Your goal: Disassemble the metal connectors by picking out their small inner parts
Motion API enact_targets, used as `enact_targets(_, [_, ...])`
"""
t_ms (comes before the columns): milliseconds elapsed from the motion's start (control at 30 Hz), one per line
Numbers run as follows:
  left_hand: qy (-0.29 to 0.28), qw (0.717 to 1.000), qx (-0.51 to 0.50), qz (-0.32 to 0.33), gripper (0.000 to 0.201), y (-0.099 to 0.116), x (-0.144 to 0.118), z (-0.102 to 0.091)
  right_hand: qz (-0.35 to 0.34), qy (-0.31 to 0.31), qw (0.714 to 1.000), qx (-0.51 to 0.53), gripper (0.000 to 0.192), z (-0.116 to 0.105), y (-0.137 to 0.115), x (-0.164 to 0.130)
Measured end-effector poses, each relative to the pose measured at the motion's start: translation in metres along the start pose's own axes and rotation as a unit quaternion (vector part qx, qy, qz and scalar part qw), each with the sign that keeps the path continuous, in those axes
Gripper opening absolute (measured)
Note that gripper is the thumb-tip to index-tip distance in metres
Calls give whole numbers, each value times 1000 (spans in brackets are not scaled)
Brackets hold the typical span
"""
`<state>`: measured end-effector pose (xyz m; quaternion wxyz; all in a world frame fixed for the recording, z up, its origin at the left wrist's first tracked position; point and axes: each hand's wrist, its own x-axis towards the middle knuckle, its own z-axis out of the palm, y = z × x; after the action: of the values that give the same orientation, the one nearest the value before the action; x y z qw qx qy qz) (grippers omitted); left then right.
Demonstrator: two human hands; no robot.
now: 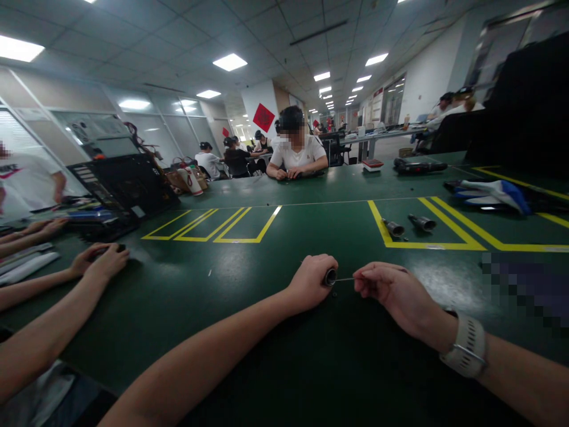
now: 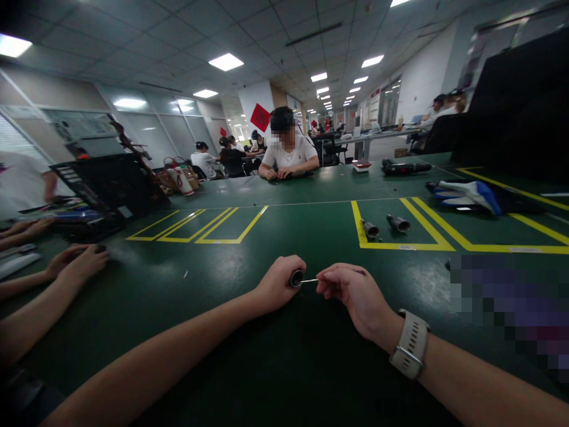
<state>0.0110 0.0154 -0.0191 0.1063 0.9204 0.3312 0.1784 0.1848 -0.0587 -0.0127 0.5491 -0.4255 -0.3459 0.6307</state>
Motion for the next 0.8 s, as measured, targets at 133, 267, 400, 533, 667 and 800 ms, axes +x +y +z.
enact_targets(133, [10, 1000, -1, -18, 14, 0, 0, 1, -22, 18, 999, -26, 9, 1, 0, -3])
enact_targets(267, [15, 999, -15, -40, 16, 0, 0, 1, -57, 45, 995, -69, 10, 3, 0, -6])
enact_targets(400, [16, 996, -35, -80, 17, 0, -1, 1, -85, 70, 988, -105, 11, 2, 0, -6])
enact_targets(533, [25, 995, -57, -77, 18, -2, -1, 3, -90, 73, 985, -131, 12, 2, 1, -5])
enact_targets(667, [43, 993, -86, -64, 19, -4, -2, 4, -87, 77, 982, -151, 12, 3, 1, -5])
enact_targets(800, [60, 988, -133, -53, 21, -5, -3, 3, -108, 83, 983, -120, 12, 0, 2, -5])
